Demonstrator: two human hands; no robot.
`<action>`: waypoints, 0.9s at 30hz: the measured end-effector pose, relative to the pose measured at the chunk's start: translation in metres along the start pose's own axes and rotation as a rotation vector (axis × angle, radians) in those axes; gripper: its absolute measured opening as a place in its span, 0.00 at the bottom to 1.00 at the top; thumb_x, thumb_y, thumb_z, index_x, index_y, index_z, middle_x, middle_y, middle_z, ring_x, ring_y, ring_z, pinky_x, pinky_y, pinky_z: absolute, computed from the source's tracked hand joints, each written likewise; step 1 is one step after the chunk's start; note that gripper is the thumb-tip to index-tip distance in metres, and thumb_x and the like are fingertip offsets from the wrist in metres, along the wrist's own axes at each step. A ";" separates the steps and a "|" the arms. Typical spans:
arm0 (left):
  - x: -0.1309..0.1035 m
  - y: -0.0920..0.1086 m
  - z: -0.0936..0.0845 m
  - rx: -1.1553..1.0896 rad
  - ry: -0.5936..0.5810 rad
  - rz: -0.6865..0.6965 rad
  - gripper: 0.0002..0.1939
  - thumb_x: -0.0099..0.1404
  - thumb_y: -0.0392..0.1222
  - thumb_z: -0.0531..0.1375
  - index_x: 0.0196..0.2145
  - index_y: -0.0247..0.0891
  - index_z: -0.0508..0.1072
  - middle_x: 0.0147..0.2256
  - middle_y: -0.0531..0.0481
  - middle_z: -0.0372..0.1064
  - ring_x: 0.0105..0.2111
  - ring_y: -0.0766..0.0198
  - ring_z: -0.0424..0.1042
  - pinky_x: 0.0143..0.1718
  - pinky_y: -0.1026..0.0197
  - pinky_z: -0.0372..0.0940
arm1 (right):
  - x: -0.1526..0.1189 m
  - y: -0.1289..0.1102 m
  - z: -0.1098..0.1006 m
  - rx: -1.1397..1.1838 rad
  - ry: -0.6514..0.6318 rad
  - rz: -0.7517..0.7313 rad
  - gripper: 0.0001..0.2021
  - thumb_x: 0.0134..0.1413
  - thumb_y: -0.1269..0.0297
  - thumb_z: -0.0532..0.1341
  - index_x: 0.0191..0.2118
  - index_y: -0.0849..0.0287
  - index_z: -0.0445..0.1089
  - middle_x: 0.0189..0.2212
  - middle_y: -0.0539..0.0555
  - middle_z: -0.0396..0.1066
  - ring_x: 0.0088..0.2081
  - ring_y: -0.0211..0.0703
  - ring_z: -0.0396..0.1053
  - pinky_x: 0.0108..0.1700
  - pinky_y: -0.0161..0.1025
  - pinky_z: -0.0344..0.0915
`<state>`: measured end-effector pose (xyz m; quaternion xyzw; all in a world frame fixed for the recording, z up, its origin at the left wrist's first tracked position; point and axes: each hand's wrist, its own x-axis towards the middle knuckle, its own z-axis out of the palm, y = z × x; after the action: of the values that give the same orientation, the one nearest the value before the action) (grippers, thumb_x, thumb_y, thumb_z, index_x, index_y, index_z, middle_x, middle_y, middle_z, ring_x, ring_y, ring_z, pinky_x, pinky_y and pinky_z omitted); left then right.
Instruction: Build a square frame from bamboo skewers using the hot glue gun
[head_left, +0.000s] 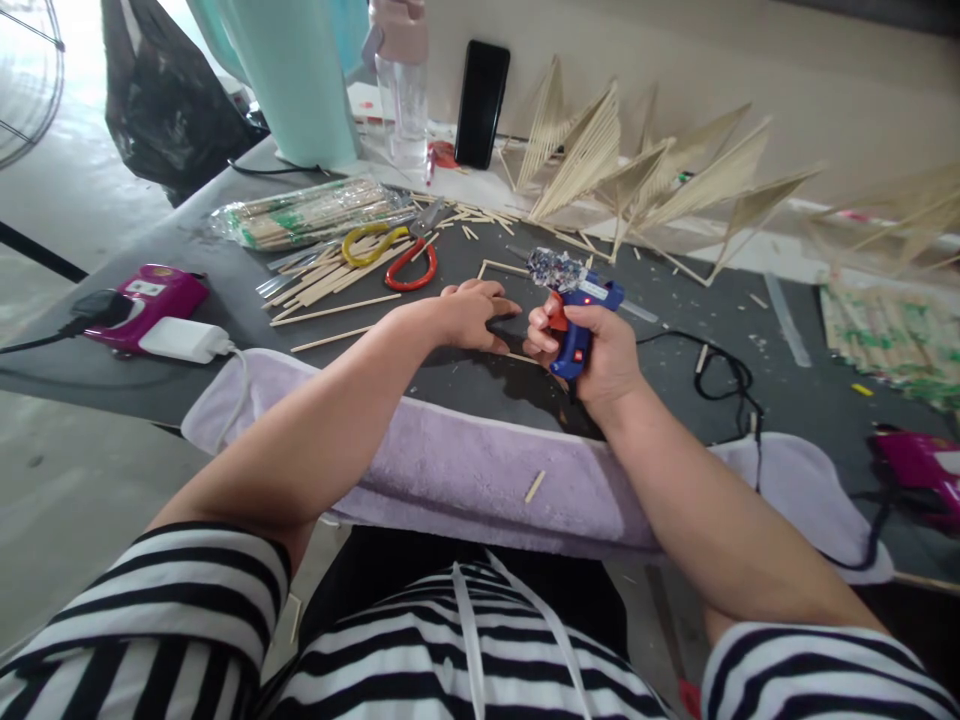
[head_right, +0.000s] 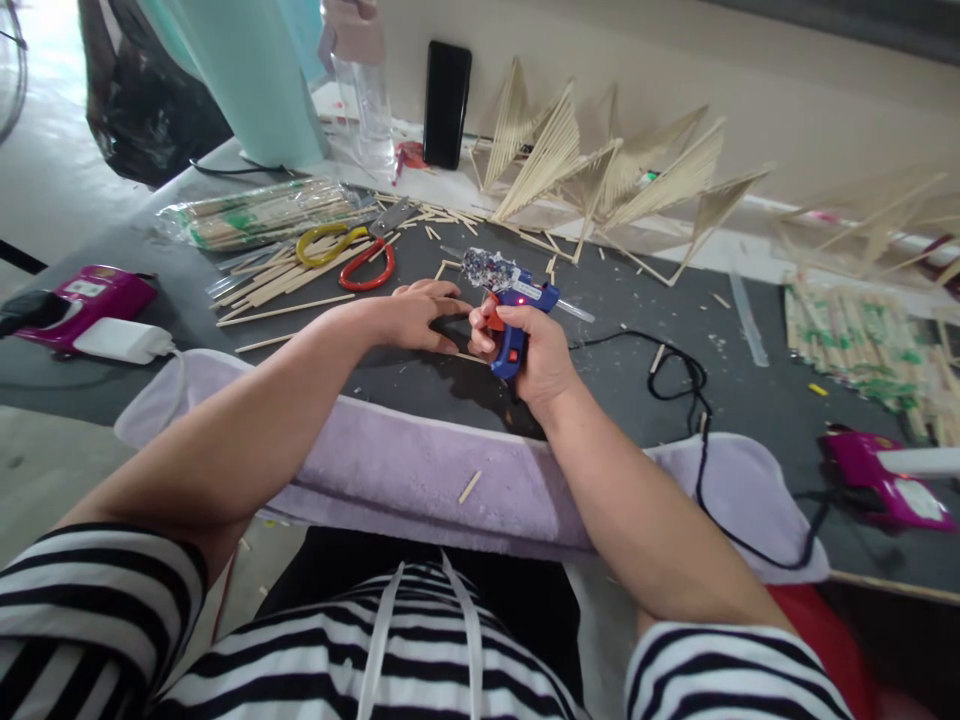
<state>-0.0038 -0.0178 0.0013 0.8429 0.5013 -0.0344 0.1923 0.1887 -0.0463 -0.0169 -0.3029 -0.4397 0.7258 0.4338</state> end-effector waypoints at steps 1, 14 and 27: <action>0.000 0.000 0.000 0.000 0.003 0.000 0.39 0.57 0.59 0.60 0.66 0.57 0.60 0.66 0.51 0.51 0.65 0.45 0.49 0.65 0.44 0.48 | 0.000 0.001 0.000 -0.004 0.000 0.009 0.10 0.42 0.59 0.63 0.31 0.57 0.67 0.29 0.50 0.65 0.23 0.34 0.57 0.27 0.36 0.63; 0.002 -0.003 0.003 0.010 0.000 0.002 0.38 0.58 0.60 0.60 0.65 0.58 0.59 0.66 0.52 0.52 0.67 0.45 0.46 0.66 0.45 0.46 | 0.003 0.003 0.002 -0.056 0.001 0.053 0.09 0.41 0.59 0.64 0.30 0.57 0.67 0.29 0.51 0.67 0.24 0.35 0.60 0.29 0.37 0.65; 0.000 -0.002 0.001 0.003 -0.003 0.000 0.38 0.58 0.61 0.60 0.66 0.58 0.59 0.65 0.52 0.52 0.66 0.45 0.47 0.66 0.45 0.47 | 0.002 0.002 0.003 -0.037 -0.005 0.061 0.08 0.41 0.61 0.63 0.29 0.58 0.67 0.29 0.50 0.66 0.24 0.34 0.60 0.29 0.37 0.64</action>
<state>-0.0050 -0.0174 -0.0006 0.8431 0.5010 -0.0364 0.1919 0.1846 -0.0460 -0.0181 -0.3224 -0.4447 0.7312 0.4046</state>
